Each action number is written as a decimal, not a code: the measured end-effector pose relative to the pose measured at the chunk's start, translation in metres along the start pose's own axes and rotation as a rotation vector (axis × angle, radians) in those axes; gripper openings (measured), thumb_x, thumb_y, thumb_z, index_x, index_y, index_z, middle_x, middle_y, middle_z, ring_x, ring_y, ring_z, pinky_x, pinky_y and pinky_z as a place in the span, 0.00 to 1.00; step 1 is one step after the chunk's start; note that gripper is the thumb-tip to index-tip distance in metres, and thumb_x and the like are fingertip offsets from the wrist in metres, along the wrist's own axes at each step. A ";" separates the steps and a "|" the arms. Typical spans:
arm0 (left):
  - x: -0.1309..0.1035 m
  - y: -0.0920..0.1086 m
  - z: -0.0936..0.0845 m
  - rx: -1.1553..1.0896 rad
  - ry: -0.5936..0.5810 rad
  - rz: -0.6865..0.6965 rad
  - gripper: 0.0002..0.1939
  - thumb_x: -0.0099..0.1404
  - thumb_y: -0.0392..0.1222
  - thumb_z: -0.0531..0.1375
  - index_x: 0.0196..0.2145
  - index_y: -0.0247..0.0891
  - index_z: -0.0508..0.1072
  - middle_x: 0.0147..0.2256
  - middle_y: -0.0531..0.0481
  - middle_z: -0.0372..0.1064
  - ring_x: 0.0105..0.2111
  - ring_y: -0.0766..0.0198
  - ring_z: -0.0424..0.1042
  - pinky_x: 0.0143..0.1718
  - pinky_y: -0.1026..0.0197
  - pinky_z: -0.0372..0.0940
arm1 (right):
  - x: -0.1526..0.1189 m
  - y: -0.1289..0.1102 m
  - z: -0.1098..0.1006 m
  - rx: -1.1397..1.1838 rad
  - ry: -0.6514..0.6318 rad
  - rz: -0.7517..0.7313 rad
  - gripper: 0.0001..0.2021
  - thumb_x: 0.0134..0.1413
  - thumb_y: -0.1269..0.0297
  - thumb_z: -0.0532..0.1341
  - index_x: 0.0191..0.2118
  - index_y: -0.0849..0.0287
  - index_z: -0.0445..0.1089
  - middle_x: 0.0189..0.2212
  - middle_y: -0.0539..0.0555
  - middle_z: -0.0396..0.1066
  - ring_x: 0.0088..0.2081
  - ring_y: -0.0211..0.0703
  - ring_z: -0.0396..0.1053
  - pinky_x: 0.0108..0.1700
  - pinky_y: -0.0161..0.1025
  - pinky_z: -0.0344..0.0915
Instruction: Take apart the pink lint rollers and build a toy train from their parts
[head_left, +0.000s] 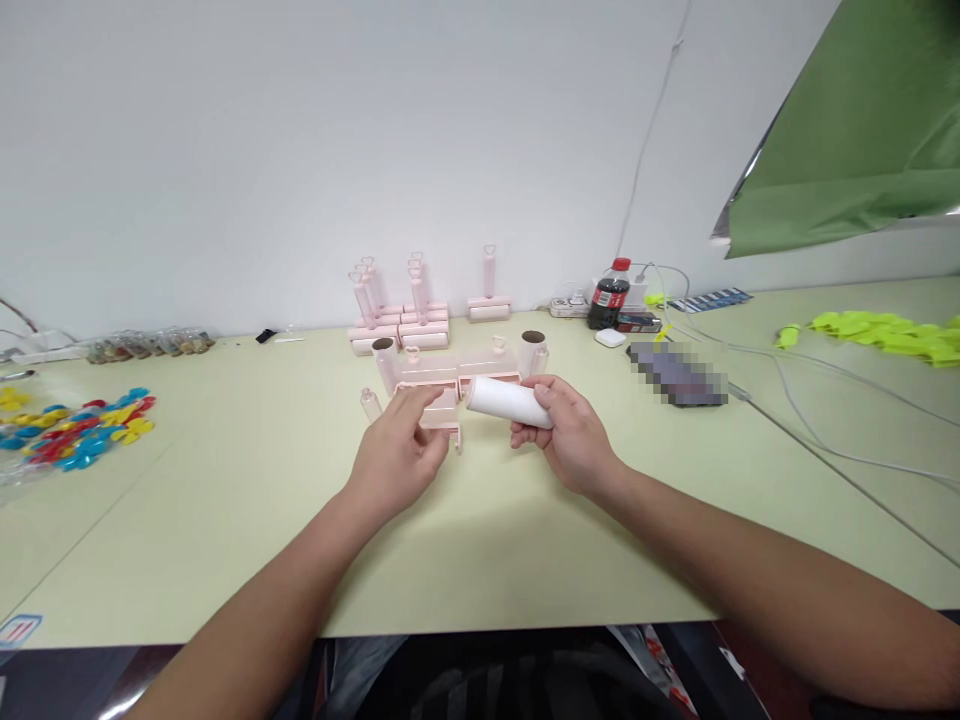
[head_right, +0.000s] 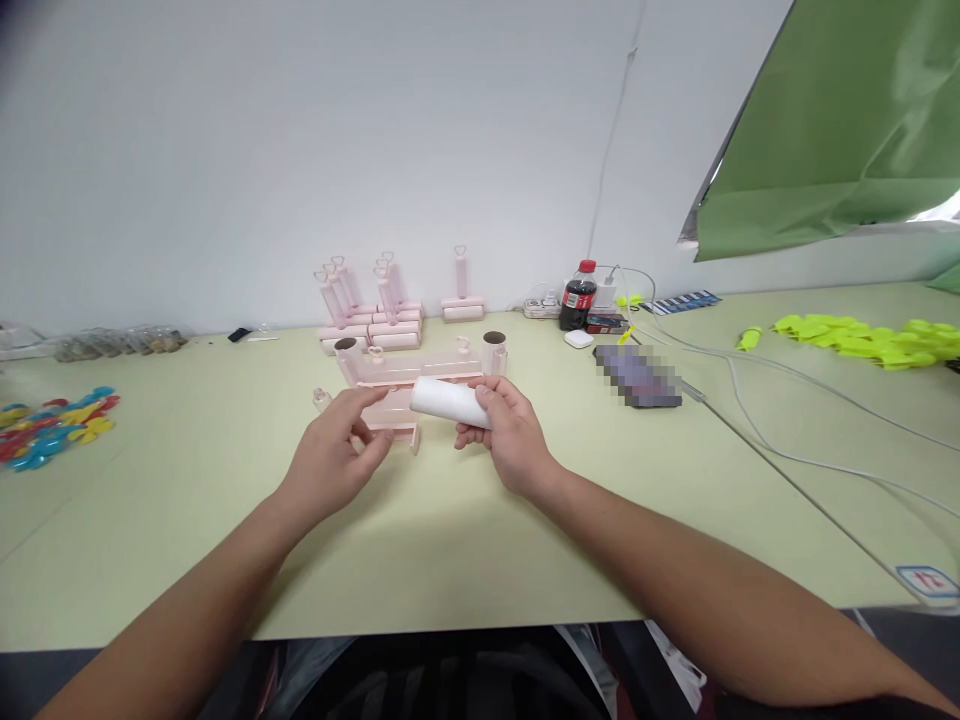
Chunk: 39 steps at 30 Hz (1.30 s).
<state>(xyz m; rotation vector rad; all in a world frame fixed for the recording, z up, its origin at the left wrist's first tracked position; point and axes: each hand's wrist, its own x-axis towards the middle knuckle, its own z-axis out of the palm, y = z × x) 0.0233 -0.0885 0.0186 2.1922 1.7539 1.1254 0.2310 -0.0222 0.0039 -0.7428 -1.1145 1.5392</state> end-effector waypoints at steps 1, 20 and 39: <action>0.001 -0.001 -0.001 0.092 -0.036 -0.024 0.21 0.63 0.39 0.56 0.54 0.42 0.67 0.51 0.43 0.67 0.31 0.62 0.72 0.31 0.58 0.68 | 0.000 0.000 0.000 -0.004 -0.003 -0.002 0.11 0.54 0.56 0.61 0.39 0.57 0.67 0.36 0.52 0.71 0.26 0.38 0.69 0.25 0.39 0.71; -0.005 0.004 0.000 0.102 -0.528 -0.225 0.17 0.62 0.46 0.56 0.18 0.39 0.62 0.22 0.49 0.64 0.17 0.63 0.63 0.20 0.62 0.54 | 0.001 0.000 0.000 0.055 -0.042 0.083 0.17 0.49 0.55 0.65 0.41 0.56 0.63 0.24 0.47 0.68 0.19 0.37 0.66 0.18 0.35 0.65; 0.010 0.014 0.006 -1.210 -0.158 -0.775 0.12 0.54 0.38 0.63 0.36 0.38 0.65 0.25 0.56 0.61 0.22 0.70 0.62 0.22 0.67 0.61 | -0.008 0.012 0.004 0.079 -0.307 0.277 0.21 0.47 0.56 0.69 0.43 0.56 0.62 0.23 0.45 0.67 0.18 0.33 0.65 0.19 0.32 0.67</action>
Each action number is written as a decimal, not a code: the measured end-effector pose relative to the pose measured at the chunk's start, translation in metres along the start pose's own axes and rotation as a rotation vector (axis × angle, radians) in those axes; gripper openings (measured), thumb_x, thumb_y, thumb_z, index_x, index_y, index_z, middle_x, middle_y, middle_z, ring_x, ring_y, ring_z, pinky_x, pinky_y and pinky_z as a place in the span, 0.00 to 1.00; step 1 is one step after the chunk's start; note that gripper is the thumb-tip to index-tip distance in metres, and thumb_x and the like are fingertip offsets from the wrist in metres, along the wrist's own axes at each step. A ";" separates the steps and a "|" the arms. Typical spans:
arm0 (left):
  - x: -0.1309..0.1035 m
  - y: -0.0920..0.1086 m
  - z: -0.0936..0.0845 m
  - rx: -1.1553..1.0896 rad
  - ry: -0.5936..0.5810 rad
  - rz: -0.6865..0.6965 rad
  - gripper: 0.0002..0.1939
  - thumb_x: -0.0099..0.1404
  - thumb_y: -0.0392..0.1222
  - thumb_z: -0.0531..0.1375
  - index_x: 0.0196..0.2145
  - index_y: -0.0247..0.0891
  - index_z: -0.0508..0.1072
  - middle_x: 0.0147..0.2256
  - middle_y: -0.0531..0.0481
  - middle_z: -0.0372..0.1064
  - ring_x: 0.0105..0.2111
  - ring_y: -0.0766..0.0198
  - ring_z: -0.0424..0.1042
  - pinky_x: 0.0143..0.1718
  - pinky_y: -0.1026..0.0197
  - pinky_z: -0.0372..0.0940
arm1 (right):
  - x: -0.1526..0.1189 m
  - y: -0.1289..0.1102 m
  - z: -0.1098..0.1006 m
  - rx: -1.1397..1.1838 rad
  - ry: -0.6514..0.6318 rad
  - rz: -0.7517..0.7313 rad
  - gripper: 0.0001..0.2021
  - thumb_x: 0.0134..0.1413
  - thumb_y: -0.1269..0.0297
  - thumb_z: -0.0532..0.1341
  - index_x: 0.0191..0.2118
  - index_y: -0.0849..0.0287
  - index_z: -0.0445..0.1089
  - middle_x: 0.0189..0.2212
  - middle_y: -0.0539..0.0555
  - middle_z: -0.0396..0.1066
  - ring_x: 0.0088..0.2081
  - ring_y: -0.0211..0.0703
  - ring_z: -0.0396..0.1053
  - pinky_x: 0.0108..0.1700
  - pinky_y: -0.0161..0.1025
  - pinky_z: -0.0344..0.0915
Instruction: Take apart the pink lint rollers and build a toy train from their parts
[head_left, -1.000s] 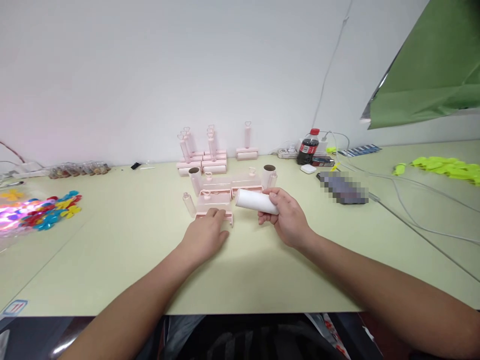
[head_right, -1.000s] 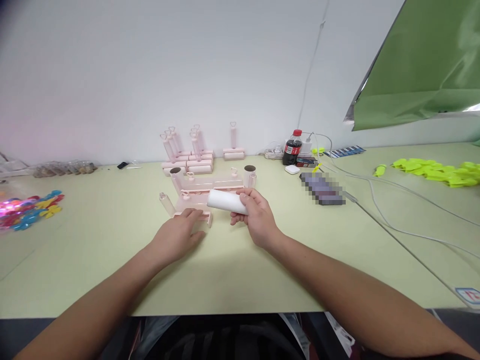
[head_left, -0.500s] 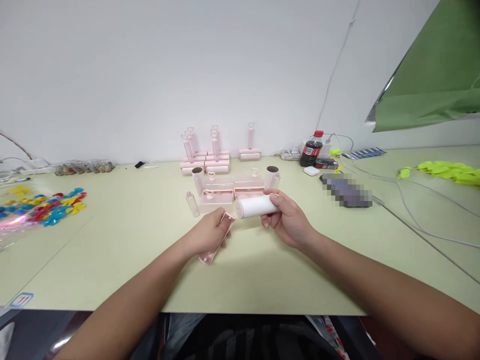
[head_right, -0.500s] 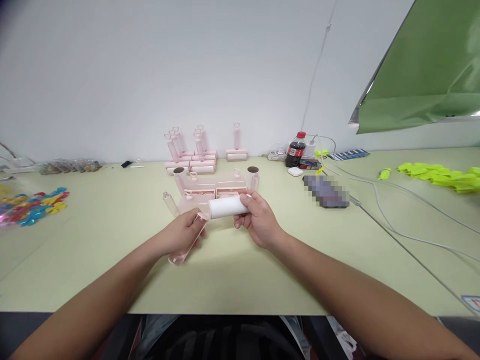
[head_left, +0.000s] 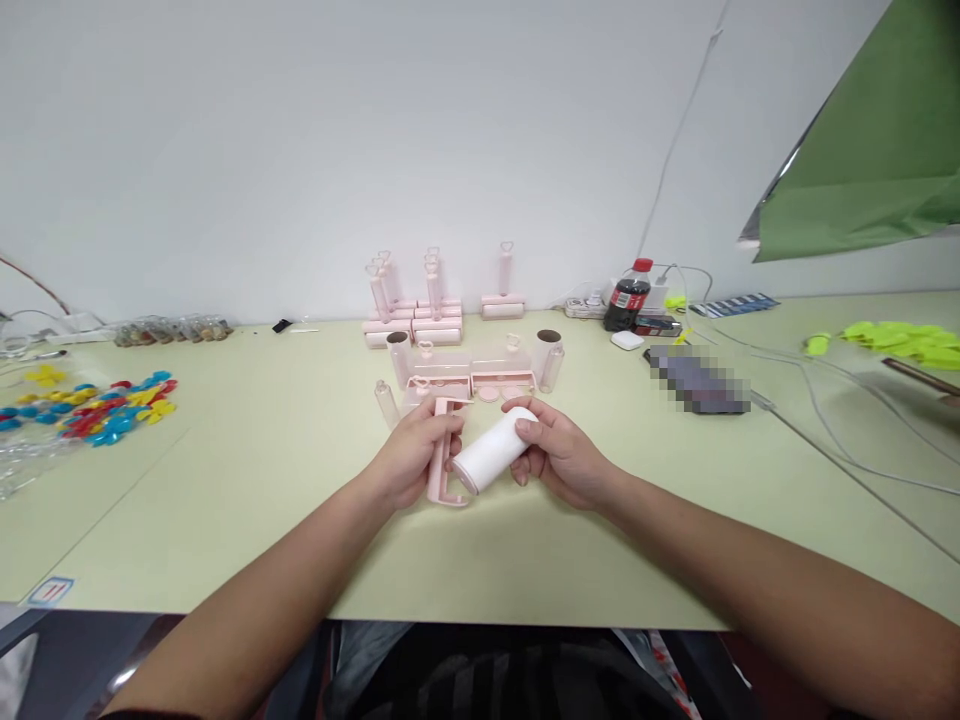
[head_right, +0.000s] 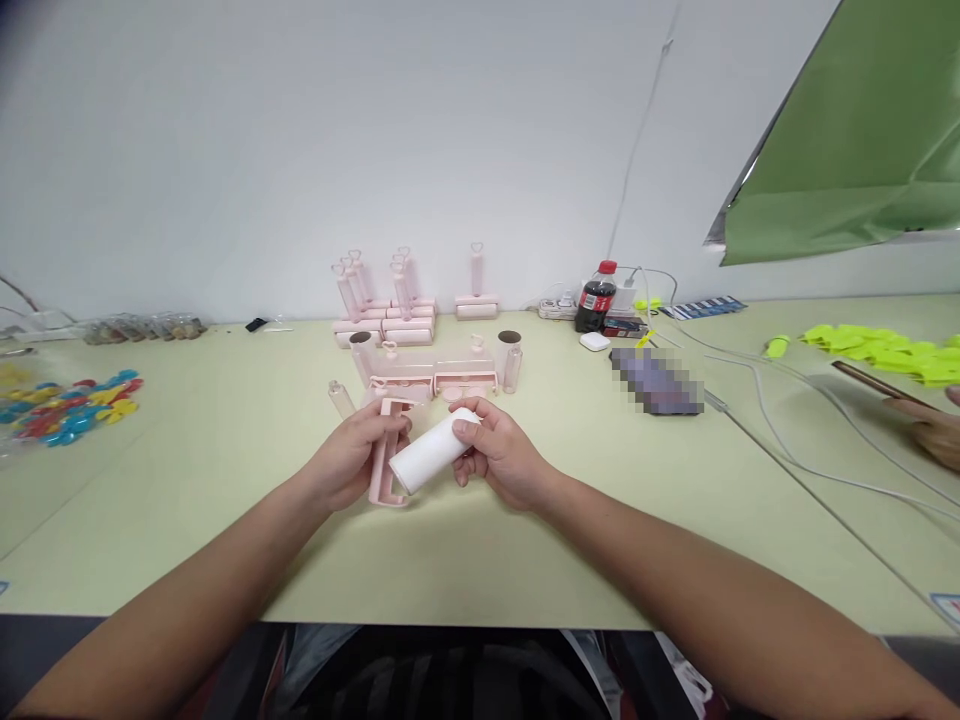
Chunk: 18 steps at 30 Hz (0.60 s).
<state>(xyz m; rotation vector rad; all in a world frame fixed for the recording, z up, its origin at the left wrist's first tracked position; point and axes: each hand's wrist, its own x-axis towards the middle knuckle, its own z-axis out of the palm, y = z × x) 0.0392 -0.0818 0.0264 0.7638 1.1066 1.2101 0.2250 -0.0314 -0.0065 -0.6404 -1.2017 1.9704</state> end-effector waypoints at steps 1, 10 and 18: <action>0.000 -0.001 0.000 -0.029 -0.004 -0.019 0.11 0.55 0.39 0.62 0.36 0.38 0.66 0.26 0.56 0.61 0.21 0.70 0.62 0.22 0.67 0.61 | 0.000 0.001 0.000 -0.008 -0.003 0.007 0.20 0.47 0.56 0.69 0.42 0.57 0.62 0.23 0.45 0.67 0.18 0.33 0.65 0.19 0.32 0.67; 0.000 -0.003 0.003 -0.121 -0.019 -0.042 0.15 0.59 0.47 0.64 0.39 0.36 0.69 0.26 0.55 0.62 0.21 0.72 0.62 0.22 0.68 0.61 | 0.001 0.002 0.001 -0.062 -0.002 0.025 0.20 0.47 0.55 0.69 0.41 0.58 0.64 0.23 0.45 0.66 0.18 0.32 0.64 0.17 0.31 0.66; -0.002 -0.006 0.006 -0.074 0.001 -0.054 0.17 0.56 0.50 0.67 0.37 0.35 0.71 0.28 0.54 0.64 0.25 0.70 0.67 0.25 0.67 0.64 | 0.002 0.004 -0.003 -0.184 -0.017 0.022 0.24 0.46 0.53 0.69 0.46 0.60 0.68 0.23 0.46 0.67 0.18 0.32 0.63 0.18 0.32 0.64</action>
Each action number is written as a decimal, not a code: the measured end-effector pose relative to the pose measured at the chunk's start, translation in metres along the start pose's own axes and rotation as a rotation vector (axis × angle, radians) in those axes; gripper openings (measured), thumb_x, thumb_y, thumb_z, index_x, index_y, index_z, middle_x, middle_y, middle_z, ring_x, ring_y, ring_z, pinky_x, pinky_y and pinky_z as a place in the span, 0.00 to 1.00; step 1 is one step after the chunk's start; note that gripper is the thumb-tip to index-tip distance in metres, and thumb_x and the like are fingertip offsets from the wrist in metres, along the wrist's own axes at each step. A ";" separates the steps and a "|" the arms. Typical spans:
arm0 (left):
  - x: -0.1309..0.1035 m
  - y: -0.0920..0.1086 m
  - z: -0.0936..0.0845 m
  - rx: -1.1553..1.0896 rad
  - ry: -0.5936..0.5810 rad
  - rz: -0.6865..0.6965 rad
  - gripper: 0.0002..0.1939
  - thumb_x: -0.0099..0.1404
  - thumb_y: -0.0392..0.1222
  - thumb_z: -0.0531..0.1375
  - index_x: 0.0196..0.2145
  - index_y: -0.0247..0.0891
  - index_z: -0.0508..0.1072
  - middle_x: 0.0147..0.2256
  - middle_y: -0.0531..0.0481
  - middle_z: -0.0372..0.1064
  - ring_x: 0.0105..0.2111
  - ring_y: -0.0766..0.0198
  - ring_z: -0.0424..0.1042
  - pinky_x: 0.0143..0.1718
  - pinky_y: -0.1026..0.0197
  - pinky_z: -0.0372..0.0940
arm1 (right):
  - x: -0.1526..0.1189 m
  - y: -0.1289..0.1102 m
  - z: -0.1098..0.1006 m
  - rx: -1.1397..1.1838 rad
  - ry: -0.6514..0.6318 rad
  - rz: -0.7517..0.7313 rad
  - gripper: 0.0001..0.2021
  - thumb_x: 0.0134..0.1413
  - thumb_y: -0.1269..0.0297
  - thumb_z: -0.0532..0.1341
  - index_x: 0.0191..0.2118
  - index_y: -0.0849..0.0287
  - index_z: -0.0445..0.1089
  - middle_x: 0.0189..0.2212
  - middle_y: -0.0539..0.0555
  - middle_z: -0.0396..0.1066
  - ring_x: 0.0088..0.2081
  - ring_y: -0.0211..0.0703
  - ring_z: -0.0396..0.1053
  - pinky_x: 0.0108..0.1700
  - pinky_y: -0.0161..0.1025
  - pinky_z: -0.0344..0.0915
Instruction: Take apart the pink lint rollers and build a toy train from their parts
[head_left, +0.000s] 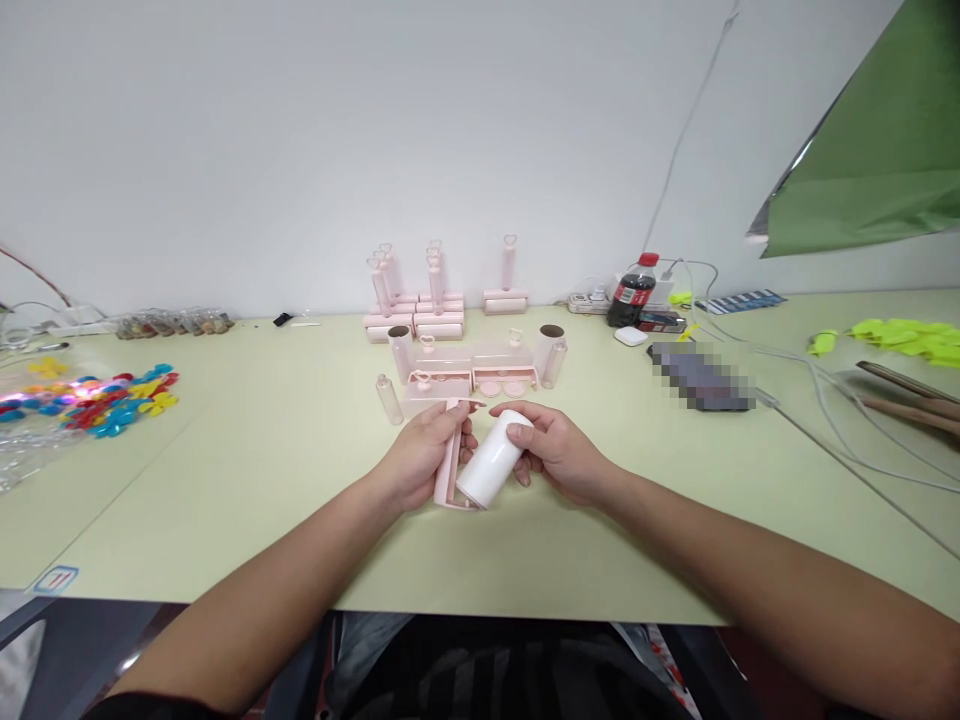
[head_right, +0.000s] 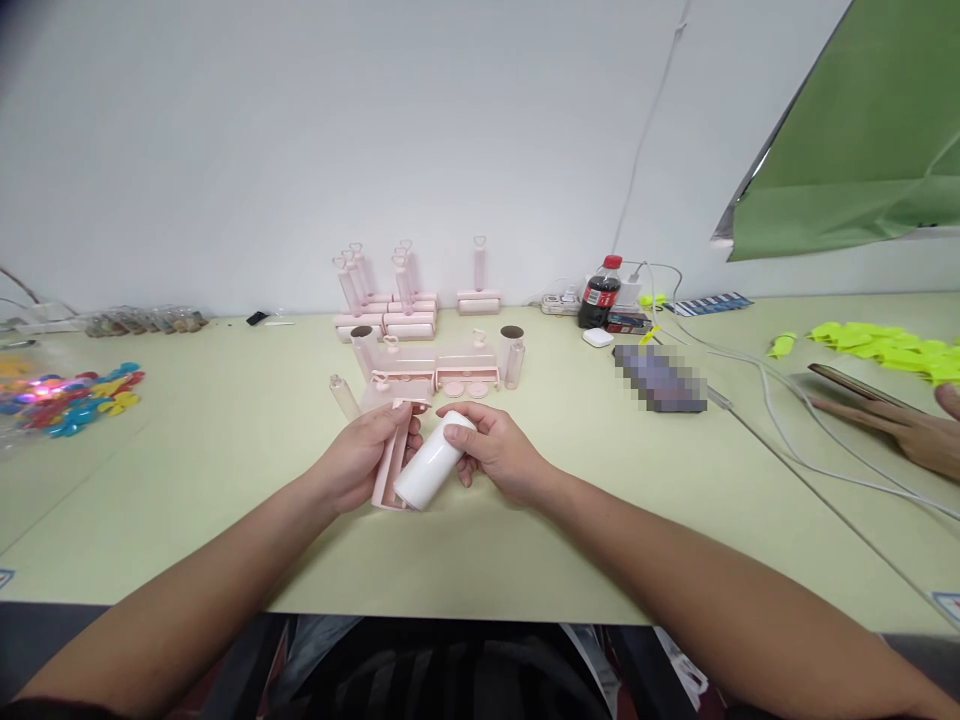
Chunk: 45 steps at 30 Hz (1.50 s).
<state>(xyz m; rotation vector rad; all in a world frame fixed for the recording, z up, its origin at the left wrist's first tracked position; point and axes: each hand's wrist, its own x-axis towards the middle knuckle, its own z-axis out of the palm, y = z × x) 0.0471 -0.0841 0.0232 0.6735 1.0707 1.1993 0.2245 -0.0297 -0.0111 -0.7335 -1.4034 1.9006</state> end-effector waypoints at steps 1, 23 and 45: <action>0.000 -0.001 0.000 0.003 -0.006 0.003 0.18 0.56 0.50 0.67 0.36 0.35 0.71 0.27 0.54 0.64 0.25 0.70 0.66 0.26 0.67 0.64 | 0.000 0.001 0.000 -0.016 -0.002 -0.001 0.24 0.46 0.53 0.69 0.47 0.60 0.68 0.24 0.46 0.67 0.18 0.32 0.63 0.18 0.32 0.64; -0.014 -0.021 0.004 0.488 -0.079 0.622 0.23 0.63 0.62 0.56 0.40 0.39 0.68 0.33 0.49 0.68 0.32 0.63 0.67 0.32 0.62 0.63 | -0.008 -0.004 0.003 0.180 -0.192 -0.019 0.20 0.54 0.53 0.64 0.50 0.54 0.67 0.39 0.52 0.70 0.38 0.40 0.69 0.39 0.38 0.69; -0.016 -0.020 -0.011 0.890 -0.368 1.094 0.17 0.61 0.49 0.63 0.44 0.42 0.67 0.46 0.40 0.69 0.48 0.53 0.69 0.49 0.51 0.63 | -0.022 -0.003 0.013 0.191 -0.452 0.135 0.21 0.52 0.47 0.63 0.40 0.62 0.71 0.33 0.54 0.69 0.35 0.41 0.67 0.39 0.38 0.66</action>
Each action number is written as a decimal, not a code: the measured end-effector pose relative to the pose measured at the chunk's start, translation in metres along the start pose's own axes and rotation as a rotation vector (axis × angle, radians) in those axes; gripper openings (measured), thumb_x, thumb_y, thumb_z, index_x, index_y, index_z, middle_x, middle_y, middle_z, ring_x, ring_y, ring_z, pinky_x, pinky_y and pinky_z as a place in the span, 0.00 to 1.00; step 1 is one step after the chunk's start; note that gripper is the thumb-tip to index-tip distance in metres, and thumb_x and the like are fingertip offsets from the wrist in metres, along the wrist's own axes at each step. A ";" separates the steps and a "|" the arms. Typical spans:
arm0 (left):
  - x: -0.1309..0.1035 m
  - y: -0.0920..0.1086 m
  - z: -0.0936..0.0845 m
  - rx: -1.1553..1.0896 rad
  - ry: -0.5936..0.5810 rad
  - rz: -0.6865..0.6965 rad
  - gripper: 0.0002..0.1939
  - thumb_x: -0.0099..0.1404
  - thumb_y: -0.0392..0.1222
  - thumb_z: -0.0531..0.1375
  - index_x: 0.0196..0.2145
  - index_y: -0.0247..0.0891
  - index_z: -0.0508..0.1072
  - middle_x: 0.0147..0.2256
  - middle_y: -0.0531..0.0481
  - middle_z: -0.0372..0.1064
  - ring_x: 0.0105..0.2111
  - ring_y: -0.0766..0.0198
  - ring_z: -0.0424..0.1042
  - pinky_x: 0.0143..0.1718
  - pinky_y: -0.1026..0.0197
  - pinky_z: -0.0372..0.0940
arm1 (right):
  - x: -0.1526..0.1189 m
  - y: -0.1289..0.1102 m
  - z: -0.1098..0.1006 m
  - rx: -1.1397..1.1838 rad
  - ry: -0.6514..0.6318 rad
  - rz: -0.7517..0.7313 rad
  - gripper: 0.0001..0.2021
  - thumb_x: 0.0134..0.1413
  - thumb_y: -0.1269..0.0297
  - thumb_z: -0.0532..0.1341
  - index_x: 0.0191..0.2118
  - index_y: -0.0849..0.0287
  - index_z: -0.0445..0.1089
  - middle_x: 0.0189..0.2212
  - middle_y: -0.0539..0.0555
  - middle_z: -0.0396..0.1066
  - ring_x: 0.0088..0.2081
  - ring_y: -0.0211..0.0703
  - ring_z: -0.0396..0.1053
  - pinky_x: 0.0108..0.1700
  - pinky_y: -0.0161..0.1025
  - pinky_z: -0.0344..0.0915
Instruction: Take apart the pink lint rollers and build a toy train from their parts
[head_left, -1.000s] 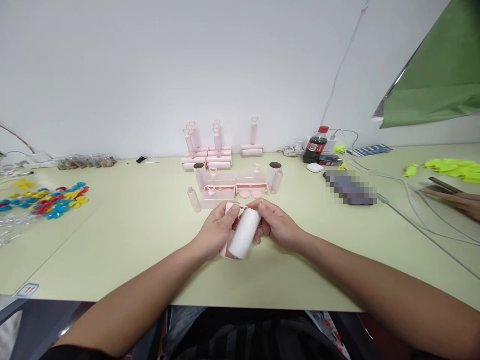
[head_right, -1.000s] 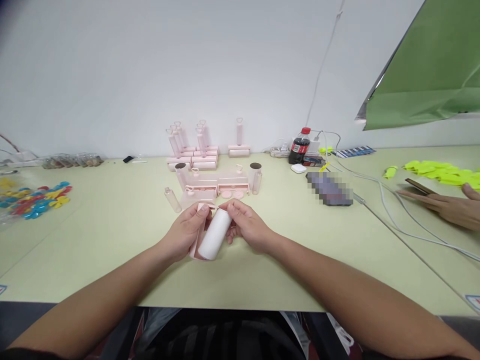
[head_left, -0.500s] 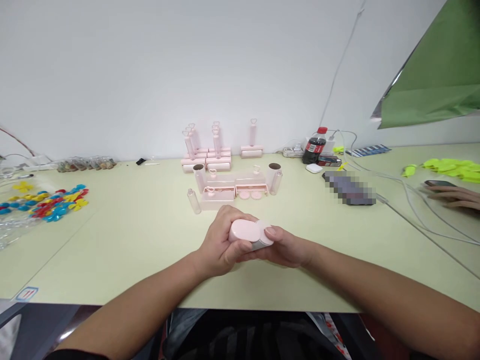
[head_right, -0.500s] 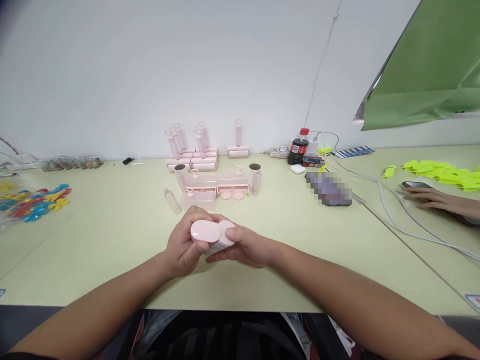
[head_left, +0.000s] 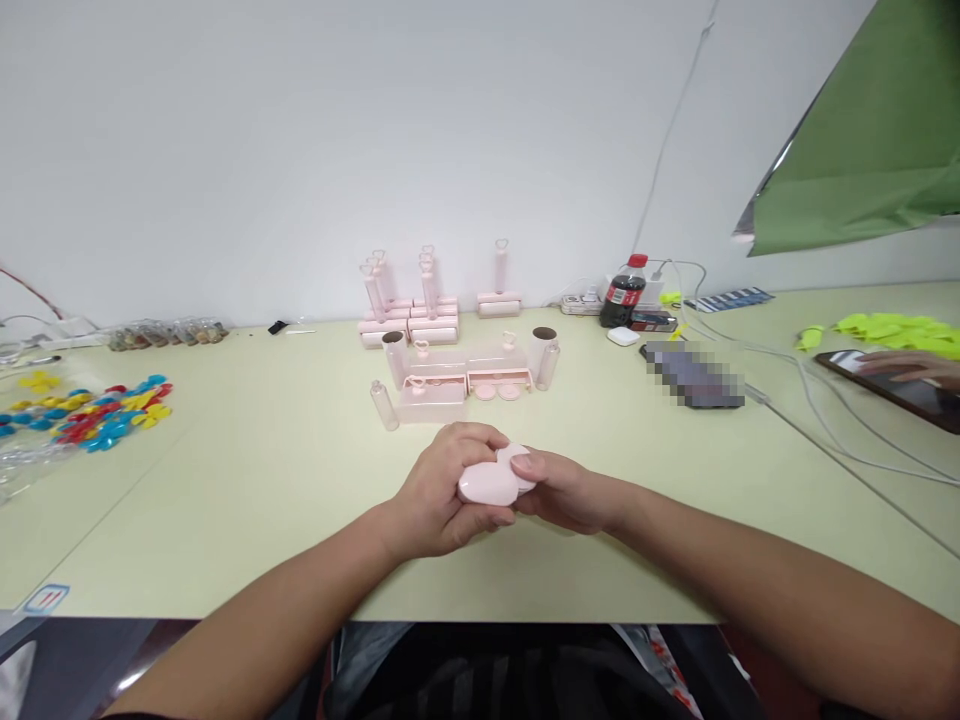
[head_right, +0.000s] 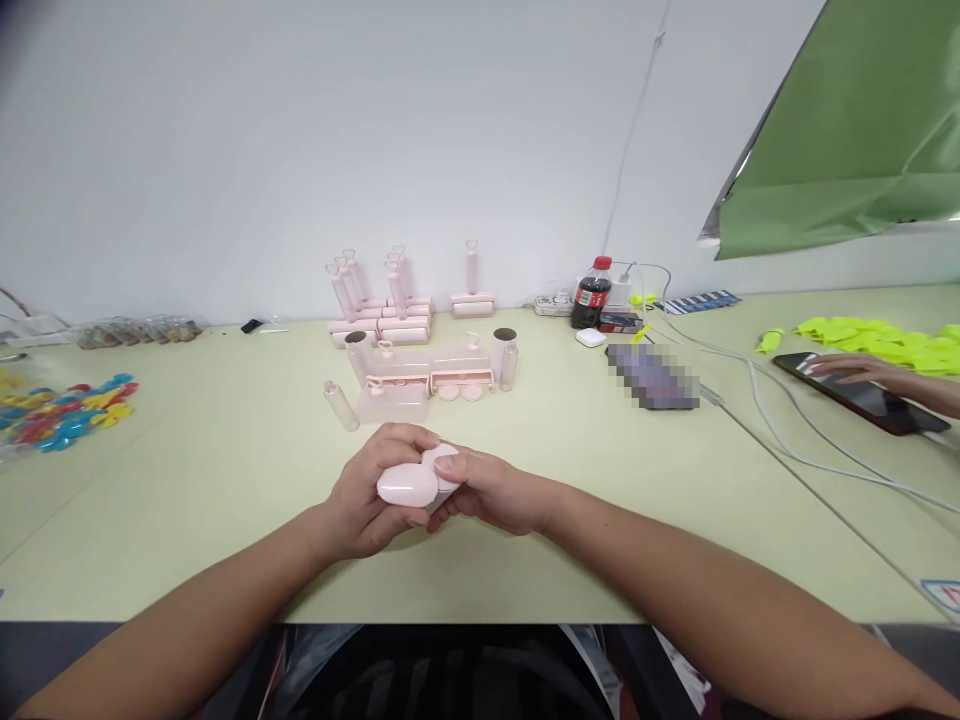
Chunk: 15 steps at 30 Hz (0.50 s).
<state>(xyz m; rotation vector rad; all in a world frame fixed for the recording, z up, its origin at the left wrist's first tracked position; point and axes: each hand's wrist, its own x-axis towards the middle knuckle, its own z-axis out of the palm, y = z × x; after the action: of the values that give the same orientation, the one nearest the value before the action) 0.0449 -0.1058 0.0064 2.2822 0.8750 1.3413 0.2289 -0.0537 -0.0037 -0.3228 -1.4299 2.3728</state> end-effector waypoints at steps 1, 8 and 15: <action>0.000 0.000 0.000 -0.005 -0.004 -0.020 0.16 0.60 0.48 0.63 0.43 0.41 0.67 0.46 0.40 0.70 0.47 0.53 0.69 0.49 0.51 0.64 | 0.000 0.000 0.000 -0.021 0.000 0.009 0.22 0.51 0.45 0.63 0.39 0.63 0.71 0.32 0.54 0.69 0.35 0.41 0.67 0.38 0.38 0.66; -0.001 0.000 0.000 -0.162 -0.022 -0.106 0.18 0.56 0.49 0.67 0.40 0.42 0.70 0.47 0.39 0.72 0.51 0.52 0.70 0.51 0.51 0.64 | 0.001 0.004 -0.001 -0.100 -0.005 0.047 0.27 0.48 0.38 0.62 0.34 0.63 0.71 0.29 0.53 0.68 0.32 0.40 0.66 0.35 0.36 0.65; -0.005 0.000 0.000 -0.224 -0.065 -0.156 0.16 0.56 0.49 0.67 0.39 0.42 0.71 0.50 0.39 0.72 0.52 0.51 0.70 0.54 0.50 0.63 | -0.001 0.006 0.003 -0.070 -0.060 0.070 0.30 0.52 0.35 0.57 0.42 0.62 0.71 0.38 0.56 0.70 0.38 0.41 0.68 0.42 0.40 0.67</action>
<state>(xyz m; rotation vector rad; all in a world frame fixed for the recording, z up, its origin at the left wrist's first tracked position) 0.0433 -0.1089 0.0036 2.0320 0.8180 1.2244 0.2279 -0.0591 -0.0079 -0.3276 -1.5558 2.4107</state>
